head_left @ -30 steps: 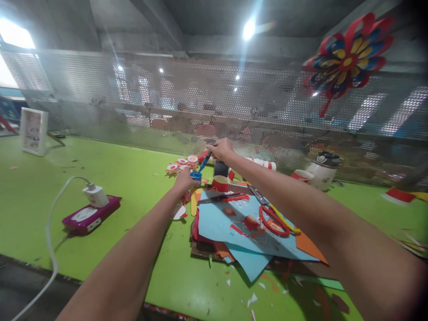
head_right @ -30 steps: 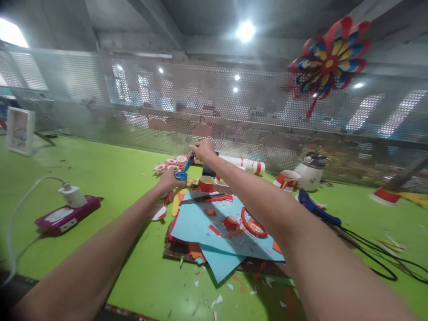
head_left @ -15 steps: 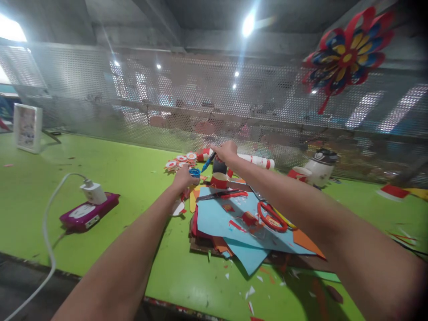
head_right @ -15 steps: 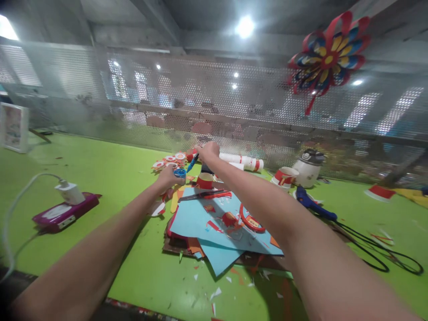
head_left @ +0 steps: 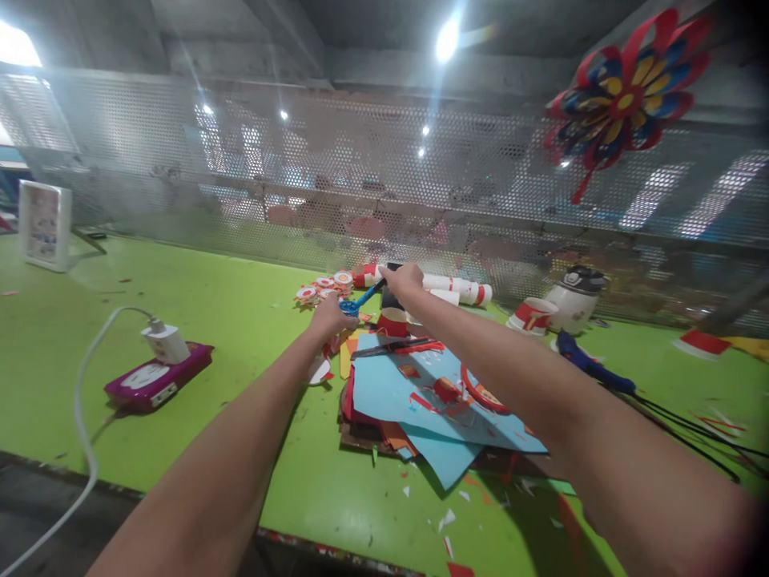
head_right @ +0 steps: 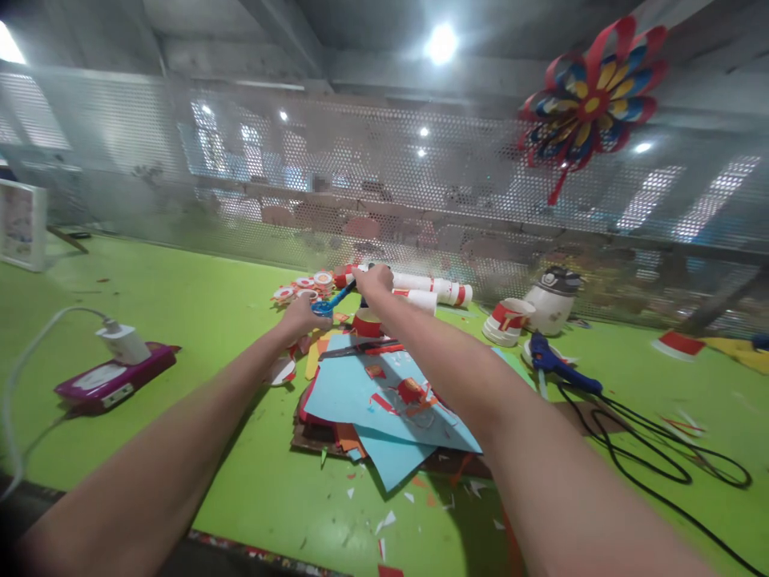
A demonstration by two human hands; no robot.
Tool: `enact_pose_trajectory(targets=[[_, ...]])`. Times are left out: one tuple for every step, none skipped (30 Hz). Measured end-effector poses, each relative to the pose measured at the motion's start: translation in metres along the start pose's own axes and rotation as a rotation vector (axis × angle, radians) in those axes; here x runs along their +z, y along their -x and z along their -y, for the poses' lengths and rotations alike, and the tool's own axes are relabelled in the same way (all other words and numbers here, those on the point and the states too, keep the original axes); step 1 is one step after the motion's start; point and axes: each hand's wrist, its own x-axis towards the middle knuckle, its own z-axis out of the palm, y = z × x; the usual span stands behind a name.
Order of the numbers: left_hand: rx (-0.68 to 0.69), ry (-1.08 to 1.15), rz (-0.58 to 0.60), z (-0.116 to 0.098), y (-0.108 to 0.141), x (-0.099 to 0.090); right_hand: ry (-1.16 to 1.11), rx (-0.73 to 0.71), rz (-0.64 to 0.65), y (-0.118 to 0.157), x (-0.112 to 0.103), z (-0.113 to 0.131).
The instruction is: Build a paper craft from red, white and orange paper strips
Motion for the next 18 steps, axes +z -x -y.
enact_pose_trajectory(targets=[[0.002, -0.002, 0.001, 0.0, 0.0, 0.0, -0.005, 0.004, -0.011, 0.0, -0.002, -0.001], [0.005, -0.004, 0.002, 0.0, 0.0, 0.0, -0.013, 0.006, -0.02, 0.0, -0.005, -0.001], [0.008, -0.005, 0.002, 0.0, 0.001, -0.001, -0.024, 0.008, -0.026, -0.001, -0.008, -0.001], [0.012, -0.007, 0.002, 0.0, 0.001, -0.001, -0.038, 0.009, -0.03, -0.001, -0.012, -0.001], [0.014, -0.007, 0.003, 0.0, 0.001, -0.001, -0.054, 0.009, -0.032, -0.002, -0.016, 0.0], [0.016, -0.008, 0.006, 0.0, 0.001, -0.002, -0.073, 0.007, -0.032, -0.002, -0.021, 0.0], [0.017, -0.008, 0.011, 0.001, 0.001, -0.002, -0.095, 0.005, -0.031, -0.002, -0.026, 0.001], [0.016, -0.009, 0.016, 0.001, 0.001, -0.002, -0.12, 0.003, -0.028, -0.002, -0.032, 0.001], [0.014, -0.01, 0.02, 0.001, 0.0, -0.002, -0.148, -0.001, -0.022, -0.002, -0.039, 0.0], [0.012, -0.013, 0.024, 0.001, 0.0, -0.001, -0.179, -0.005, -0.013, 0.0, -0.047, -0.001], [0.009, -0.017, 0.027, 0.001, -0.001, -0.001, -0.213, -0.011, -0.003, 0.002, -0.055, -0.003], [0.006, -0.021, 0.029, 0.001, -0.001, -0.001, -0.25, -0.016, 0.01, 0.005, -0.065, -0.006], [0.004, -0.026, 0.031, 0.0, -0.001, 0.0, -0.289, -0.023, 0.025, 0.009, -0.075, -0.009], [0.001, -0.031, 0.034, -0.002, 0.0, -0.001, -0.328, -0.029, 0.042, 0.014, -0.086, -0.014], [0.001, -0.035, 0.038, -0.003, 0.001, -0.002, -0.367, -0.035, 0.06, 0.02, -0.098, -0.019], [0.0, -0.037, 0.042, -0.006, 0.002, -0.005, -0.404, -0.04, 0.081, 0.027, -0.111, -0.026], [0.0, -0.037, 0.047, -0.01, 0.003, -0.009, -0.436, -0.044, 0.102, 0.036, -0.124, -0.033], [-0.002, -0.034, 0.056, -0.014, 0.005, -0.015, -0.463, -0.045, 0.122, 0.045, -0.138, -0.041]])
